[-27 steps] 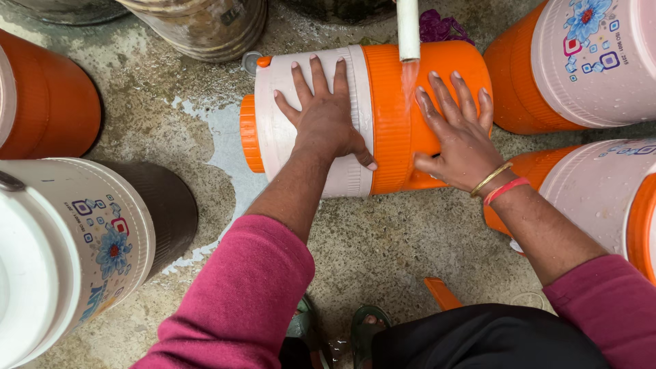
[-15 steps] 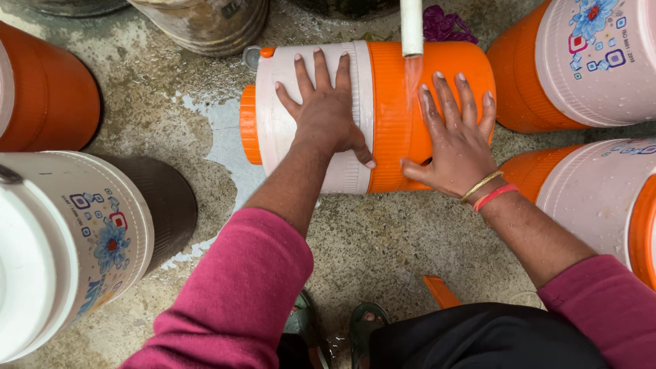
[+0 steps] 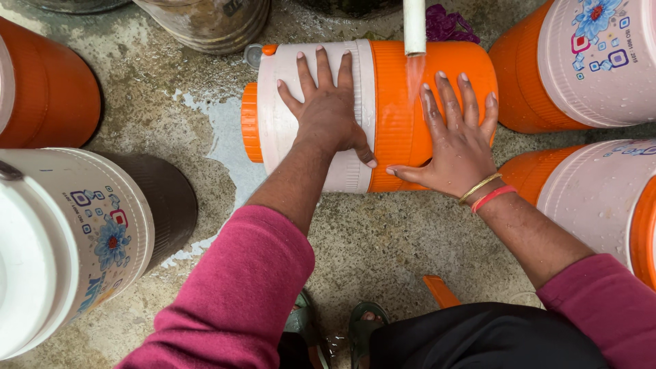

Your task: The person sits on the wet floor and rinses an insulated water jug under a tap, rotating it so water flows over its surfaces. They then fill the jug with water, handle and rinse the lid and inner cup, place the lid on the jug, and press it closed before setting the jug aside.

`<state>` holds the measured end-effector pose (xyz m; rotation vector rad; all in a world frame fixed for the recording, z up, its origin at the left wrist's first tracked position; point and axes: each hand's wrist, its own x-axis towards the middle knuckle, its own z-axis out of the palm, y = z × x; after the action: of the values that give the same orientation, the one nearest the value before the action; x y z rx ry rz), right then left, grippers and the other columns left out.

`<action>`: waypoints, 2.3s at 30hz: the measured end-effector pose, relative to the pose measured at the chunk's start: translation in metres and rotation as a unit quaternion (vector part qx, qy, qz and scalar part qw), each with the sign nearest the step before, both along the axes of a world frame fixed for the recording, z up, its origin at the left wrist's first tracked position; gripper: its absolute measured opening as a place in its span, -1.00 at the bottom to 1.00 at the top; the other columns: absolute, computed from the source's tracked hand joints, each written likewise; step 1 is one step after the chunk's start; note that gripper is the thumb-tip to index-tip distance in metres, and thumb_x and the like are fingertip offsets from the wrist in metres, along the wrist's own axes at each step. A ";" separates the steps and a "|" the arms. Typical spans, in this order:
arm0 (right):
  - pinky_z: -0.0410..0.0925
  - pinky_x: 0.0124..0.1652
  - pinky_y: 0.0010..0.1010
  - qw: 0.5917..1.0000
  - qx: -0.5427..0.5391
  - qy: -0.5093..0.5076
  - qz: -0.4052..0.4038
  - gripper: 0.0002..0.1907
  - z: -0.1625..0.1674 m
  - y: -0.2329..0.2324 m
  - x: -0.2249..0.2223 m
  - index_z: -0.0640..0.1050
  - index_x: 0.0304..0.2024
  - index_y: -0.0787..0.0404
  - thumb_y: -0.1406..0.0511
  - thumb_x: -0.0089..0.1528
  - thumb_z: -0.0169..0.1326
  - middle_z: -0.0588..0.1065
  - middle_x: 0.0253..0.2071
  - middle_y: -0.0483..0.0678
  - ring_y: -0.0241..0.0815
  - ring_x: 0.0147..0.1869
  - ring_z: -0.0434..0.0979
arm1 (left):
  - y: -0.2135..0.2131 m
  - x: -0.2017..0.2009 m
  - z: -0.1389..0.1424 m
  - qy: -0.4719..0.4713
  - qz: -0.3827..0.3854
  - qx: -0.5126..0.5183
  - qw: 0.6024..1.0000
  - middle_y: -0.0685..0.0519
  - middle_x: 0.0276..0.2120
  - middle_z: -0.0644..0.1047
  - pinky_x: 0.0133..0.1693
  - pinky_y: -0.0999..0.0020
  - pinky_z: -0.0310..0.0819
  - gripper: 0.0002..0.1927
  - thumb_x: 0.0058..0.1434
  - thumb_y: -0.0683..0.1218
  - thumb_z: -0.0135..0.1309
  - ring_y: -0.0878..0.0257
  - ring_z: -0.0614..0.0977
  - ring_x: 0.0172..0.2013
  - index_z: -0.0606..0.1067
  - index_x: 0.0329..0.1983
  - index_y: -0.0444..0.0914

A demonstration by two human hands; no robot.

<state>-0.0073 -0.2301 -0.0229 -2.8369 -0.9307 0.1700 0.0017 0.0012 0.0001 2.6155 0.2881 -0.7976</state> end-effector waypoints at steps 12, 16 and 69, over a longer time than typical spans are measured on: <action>-0.49 0.21 0.60 0.998 -0.030 0.018 -0.044 0.54 0.003 0.022 -0.008 -0.03 0.52 0.31 -0.39 -0.23 0.24 -0.12 0.50 0.43 0.49 0.56 -0.44 | -0.002 -0.003 0.004 0.006 -0.029 0.008 1.000 -0.25 0.53 -0.40 0.25 -0.65 -0.53 0.78 -0.58 0.16 0.65 -0.33 -0.50 0.46 -0.32 0.59 -0.07; -0.35 0.32 0.48 0.995 0.010 0.061 -0.074 0.08 0.009 0.015 0.003 0.16 0.54 0.06 -0.37 0.17 -0.02 0.02 0.51 0.27 0.35 0.58 -0.24 | 0.001 0.003 0.004 0.013 -0.031 0.007 0.999 -0.24 0.54 -0.38 0.27 -0.64 -0.52 0.78 -0.60 0.20 0.65 -0.32 -0.48 0.47 -0.30 0.59 -0.08; -0.33 0.38 0.43 0.993 -0.044 -0.003 0.109 0.04 -0.017 0.013 -0.045 0.02 0.48 0.44 -0.20 0.23 -0.21 -0.15 0.58 0.22 0.10 0.66 -0.25 | 0.013 0.066 -0.006 0.095 -0.009 0.008 0.995 -0.20 0.57 -0.41 0.28 -0.69 -0.52 0.81 -0.56 0.23 0.63 -0.30 -0.49 0.50 -0.39 0.61 -0.02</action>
<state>-0.0520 -0.2173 -0.0403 -2.8091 -1.2651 0.2340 0.0677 0.0146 -0.0060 2.5635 0.3246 -1.0566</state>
